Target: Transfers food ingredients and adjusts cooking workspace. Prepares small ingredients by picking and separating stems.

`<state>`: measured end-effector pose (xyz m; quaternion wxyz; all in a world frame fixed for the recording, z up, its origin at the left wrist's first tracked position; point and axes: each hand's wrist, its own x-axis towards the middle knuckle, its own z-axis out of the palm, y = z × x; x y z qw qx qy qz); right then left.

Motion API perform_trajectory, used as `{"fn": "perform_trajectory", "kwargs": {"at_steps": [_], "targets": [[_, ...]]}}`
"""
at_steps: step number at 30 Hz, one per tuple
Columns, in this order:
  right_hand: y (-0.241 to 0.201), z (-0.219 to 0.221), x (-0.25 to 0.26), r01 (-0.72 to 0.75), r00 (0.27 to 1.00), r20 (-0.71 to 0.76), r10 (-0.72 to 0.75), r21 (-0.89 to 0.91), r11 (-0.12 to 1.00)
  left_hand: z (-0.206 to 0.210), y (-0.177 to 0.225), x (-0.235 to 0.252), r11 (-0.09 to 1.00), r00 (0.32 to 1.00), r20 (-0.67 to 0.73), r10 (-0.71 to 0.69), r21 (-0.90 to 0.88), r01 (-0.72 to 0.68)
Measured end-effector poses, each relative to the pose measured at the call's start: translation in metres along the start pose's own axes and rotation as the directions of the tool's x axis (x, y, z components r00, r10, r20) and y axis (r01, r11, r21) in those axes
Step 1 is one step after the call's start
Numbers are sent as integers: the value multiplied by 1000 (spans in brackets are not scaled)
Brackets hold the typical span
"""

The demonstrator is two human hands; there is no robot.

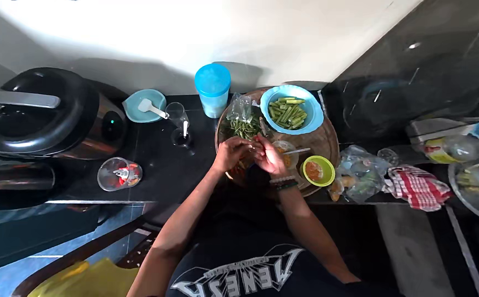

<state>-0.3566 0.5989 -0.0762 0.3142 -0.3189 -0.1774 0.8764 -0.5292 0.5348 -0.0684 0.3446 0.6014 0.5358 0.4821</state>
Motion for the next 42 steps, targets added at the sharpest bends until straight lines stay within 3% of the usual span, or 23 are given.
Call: {"fn": "perform_trajectory", "kwargs": {"at_steps": [1, 3, 5, 7, 10, 12, 15, 19, 24, 26, 29, 31, 32, 33, 34, 36, 37, 39, 42], "targets": [[-2, -4, 0, 26, 999, -31, -26, 4, 1000, -1, -4, 3, 986, 1000, 10, 11, 168, -13], [-6, -11, -3, 75, 993, -84, -77, -25, 997, 0, -15, 5, 837, 998, 45, -33, 548, 3], [-11, -17, -11, 112, 987, -106, -119, -69, 991, 4, -25, 4, 699, 988, 116, -97, 715, -15], [-14, -18, -18, 144, 976, -141, -164, -148, 979, 8, -32, 2, 680, 953, 273, -129, 724, -116], [-15, -17, -28, 140, 961, -188, -203, -299, 944, 17, -40, -2, 611, 835, 485, -259, 752, -247], [-13, -16, -31, 129, 958, -195, -209, -354, 926, 21, -47, -3, 581, 808, 502, -308, 772, -258], [-10, -10, -33, 65, 945, -260, -197, -441, 895, 21, -48, -4, 612, 843, 452, -292, 766, -199], [-3, -12, -27, -10, 952, -250, -178, -604, 797, 7, -35, -6, 826, 962, 234, -138, 564, -19], [17, -1, -12, 49, 980, -101, -170, -711, 701, -3, -17, -18, 938, 996, 37, -77, 342, 60], [21, 12, -9, 106, 974, -15, -228, -854, 509, -10, -12, -27, 947, 989, -5, -150, 285, 146], [30, 30, 5, 303, 928, 246, -280, -936, 181, -30, -1, -43, 934, 945, -81, -317, 149, 326], [44, 45, 13, 413, 884, 381, -272, -908, 73, -50, 6, -59, 905, 898, -127, -420, 18, 426], [53, 55, 16, 452, 873, 417, -251, -887, 97, -61, 7, -68, 890, 878, -149, -456, -67, 451], [63, 67, 17, 459, 882, 417, -218, -866, 197, -71, 6, -79, 879, 863, -179, -472, -175, 444], [73, 82, 16, 409, 913, 376, -161, -835, 368, -79, 4, -92, 865, 853, -226, -469, -311, 393], [94, 114, 18, 132, 966, 251, 63, -686, 716, -90, -1, -120, 773, 824, -342, -451, -611, 170], [102, 128, 23, 7, 953, 239, 186, -632, 775, -95, -3, -135, 697, 795, -388, -467, -715, 61], [118, 160, 35, -37, 895, 306, 323, -672, 739, -104, -5, -163, 614, 712, -466, -525, -787, -61], [144, 225, 52, 186, 794, 430, 431, -845, 501, -113, -6, -203, 639, 578, -545, -608, -767, -52]]}}
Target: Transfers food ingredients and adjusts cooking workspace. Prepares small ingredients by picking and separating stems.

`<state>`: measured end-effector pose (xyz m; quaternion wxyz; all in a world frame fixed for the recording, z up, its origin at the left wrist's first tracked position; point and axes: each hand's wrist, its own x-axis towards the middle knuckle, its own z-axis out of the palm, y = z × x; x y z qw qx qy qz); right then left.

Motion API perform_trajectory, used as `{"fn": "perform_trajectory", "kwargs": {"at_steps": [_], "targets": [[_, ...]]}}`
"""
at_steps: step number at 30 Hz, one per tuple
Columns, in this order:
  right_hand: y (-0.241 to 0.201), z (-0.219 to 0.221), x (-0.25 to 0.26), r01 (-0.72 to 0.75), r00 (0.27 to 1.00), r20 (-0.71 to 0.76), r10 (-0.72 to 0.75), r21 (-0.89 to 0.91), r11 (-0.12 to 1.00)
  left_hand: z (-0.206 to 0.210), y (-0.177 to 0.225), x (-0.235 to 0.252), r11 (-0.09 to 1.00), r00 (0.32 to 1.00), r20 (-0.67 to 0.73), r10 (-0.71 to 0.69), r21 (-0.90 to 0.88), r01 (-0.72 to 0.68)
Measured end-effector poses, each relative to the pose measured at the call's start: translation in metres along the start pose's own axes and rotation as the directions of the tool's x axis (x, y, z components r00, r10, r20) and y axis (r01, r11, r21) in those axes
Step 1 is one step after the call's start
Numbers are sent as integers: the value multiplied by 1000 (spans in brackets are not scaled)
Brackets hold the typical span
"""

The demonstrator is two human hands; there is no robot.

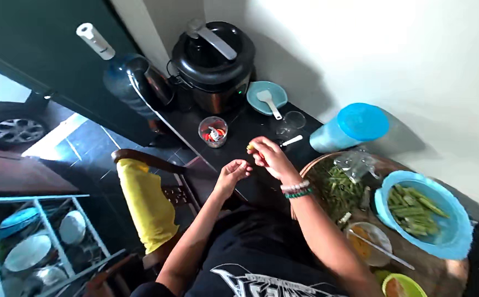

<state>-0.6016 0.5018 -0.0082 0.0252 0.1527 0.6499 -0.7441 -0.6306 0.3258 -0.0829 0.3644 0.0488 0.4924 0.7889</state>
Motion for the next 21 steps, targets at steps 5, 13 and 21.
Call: {"fn": "perform_trajectory", "kwargs": {"at_steps": [5, 13, 21], "targets": [[-36, 65, 108, -54, 969, 179, 168, -513, 856, -37, -8, -31, 977, 985, -166, -49, 197, 82], [-72, 95, 132, -52, 967, 108, 231, -804, 593, -43, -10, -46, 956, 976, -217, 14, 288, 51], [-53, -65, -31, -139, 953, 98, 288, -701, 700, 15, -16, -8, 722, 986, 137, -91, 691, -29]]}}
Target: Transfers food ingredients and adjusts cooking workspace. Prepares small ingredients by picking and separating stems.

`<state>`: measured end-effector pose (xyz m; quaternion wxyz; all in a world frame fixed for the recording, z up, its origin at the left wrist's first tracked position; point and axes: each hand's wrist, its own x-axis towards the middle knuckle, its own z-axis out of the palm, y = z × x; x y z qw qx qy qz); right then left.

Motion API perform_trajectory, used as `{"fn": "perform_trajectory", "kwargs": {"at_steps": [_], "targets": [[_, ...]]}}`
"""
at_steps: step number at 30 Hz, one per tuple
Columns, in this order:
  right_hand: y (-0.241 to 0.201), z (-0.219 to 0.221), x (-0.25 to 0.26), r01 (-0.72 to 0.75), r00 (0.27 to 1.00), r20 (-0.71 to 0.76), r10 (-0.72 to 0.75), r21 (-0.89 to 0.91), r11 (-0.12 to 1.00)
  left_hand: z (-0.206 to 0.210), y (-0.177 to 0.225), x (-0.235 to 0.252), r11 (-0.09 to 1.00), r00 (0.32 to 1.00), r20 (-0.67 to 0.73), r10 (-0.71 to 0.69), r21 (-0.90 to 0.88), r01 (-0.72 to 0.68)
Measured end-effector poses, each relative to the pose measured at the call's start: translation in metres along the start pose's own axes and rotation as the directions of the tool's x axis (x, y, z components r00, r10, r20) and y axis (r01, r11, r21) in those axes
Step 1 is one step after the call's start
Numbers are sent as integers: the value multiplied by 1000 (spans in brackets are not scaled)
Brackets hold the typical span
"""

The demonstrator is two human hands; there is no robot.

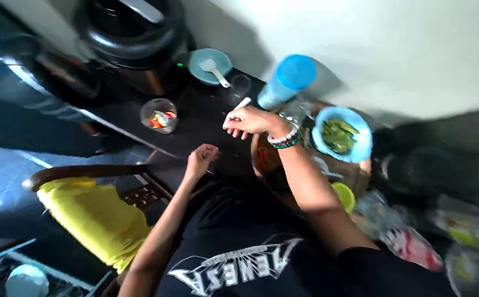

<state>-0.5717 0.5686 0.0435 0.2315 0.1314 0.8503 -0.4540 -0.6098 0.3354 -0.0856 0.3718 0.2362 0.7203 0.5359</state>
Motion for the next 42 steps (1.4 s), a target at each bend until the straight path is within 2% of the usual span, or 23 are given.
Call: {"fn": "perform_trajectory", "kwargs": {"at_steps": [2, 5, 7, 9, 11, 14, 16, 19, 24, 27, 29, 32, 34, 36, 42], "targets": [[65, 3, -44, -153, 985, -95, 147, -51, 987, 30, 11, 20, 973, 989, 96, 112, 194, -129], [131, 28, -90, -379, 895, -284, 345, -74, 922, 82, 34, 48, 897, 934, 201, 295, 280, -343], [140, 63, -114, -466, 799, -438, 413, -17, 885, 118, 39, 73, 830, 896, 276, 348, 353, -431], [144, 97, -121, -507, 710, -555, 433, 22, 861, 149, 35, 98, 714, 885, 348, 310, 529, -458], [153, 111, -108, -517, 673, -610, 419, 19, 856, 162, 35, 101, 595, 852, 411, 325, 611, -522], [172, 128, -86, -506, 606, -686, 402, 58, 861, 162, 30, 91, 479, 793, 512, 330, 633, -608], [176, 133, -82, -507, 585, -700, 410, 79, 858, 162, 30, 90, 416, 776, 575, 259, 659, -627], [176, 136, -78, -517, 611, -677, 409, 50, 855, 167, 29, 91, 319, 765, 629, 140, 702, -636], [181, 134, -74, -500, 629, -668, 398, 45, 865, 174, 35, 87, 259, 772, 630, 87, 733, -628], [181, 127, -84, -458, 624, -673, 397, 96, 883, 169, 35, 91, 272, 755, 643, 132, 709, -651], [183, 124, -93, -351, 606, -708, 363, 172, 921, 163, 37, 92, 329, 742, 652, 157, 674, -661], [185, 125, -111, -97, 541, -789, 291, 285, 954, 157, 35, 97, 467, 742, 636, 213, 600, -649], [187, 124, -120, 9, 516, -813, 269, 320, 947, 155, 31, 100, 584, 758, 612, 227, 537, -609], [186, 120, -128, 29, 524, -815, 247, 306, 951, 153, 31, 99, 662, 771, 592, 235, 483, -573], [177, 104, -121, -63, 507, -808, 299, 312, 948, 151, 28, 93, 796, 821, 517, 242, 378, -473]]}}
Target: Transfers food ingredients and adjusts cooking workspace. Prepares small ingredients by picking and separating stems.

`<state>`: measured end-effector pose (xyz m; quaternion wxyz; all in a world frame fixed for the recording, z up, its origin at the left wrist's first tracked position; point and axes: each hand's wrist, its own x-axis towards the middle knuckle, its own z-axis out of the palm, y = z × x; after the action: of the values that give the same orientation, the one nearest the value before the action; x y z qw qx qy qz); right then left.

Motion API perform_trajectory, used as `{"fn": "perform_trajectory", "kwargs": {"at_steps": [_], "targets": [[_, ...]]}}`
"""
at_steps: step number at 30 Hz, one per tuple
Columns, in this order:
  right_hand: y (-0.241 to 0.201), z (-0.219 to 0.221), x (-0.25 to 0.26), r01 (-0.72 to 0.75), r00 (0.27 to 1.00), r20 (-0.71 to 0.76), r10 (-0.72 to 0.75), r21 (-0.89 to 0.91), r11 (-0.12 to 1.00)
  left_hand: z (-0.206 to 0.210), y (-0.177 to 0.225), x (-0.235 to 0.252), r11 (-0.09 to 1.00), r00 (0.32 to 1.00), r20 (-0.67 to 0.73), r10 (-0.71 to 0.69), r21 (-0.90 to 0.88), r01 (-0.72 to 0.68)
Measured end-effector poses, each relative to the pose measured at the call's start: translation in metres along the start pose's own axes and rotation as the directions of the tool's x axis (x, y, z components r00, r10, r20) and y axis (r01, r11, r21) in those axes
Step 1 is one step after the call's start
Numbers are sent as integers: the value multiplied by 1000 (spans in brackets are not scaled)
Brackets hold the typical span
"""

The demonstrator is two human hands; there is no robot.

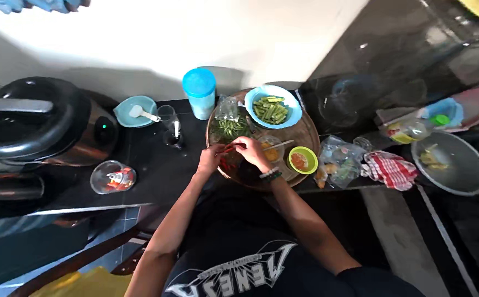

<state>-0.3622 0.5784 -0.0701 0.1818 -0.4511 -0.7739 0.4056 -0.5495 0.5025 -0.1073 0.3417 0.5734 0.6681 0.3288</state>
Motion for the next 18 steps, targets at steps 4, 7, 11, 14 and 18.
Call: {"fn": "perform_trajectory", "kwargs": {"at_steps": [4, 7, 11, 14, 18], "targets": [[1, 8, 9, 82, 997, 8, -82, -89, 993, -2, 5, -3, 999, 999, -37, -41, -24, 40], [0, 9, 9, 96, 994, -42, -99, -66, 993, -7, 9, -5, 993, 996, -38, -86, -80, 83], [-3, 6, 8, 52, 999, -9, -52, 51, 997, -6, 7, -6, 956, 986, -10, -166, -246, 159], [-1, 7, 9, -29, 999, 41, 25, 112, 993, -5, 12, -9, 977, 988, -55, -142, -169, 131], [-7, 4, 11, -39, 998, 52, 36, 62, 997, -11, 20, -11, 998, 994, -104, -45, 37, 49]]}}
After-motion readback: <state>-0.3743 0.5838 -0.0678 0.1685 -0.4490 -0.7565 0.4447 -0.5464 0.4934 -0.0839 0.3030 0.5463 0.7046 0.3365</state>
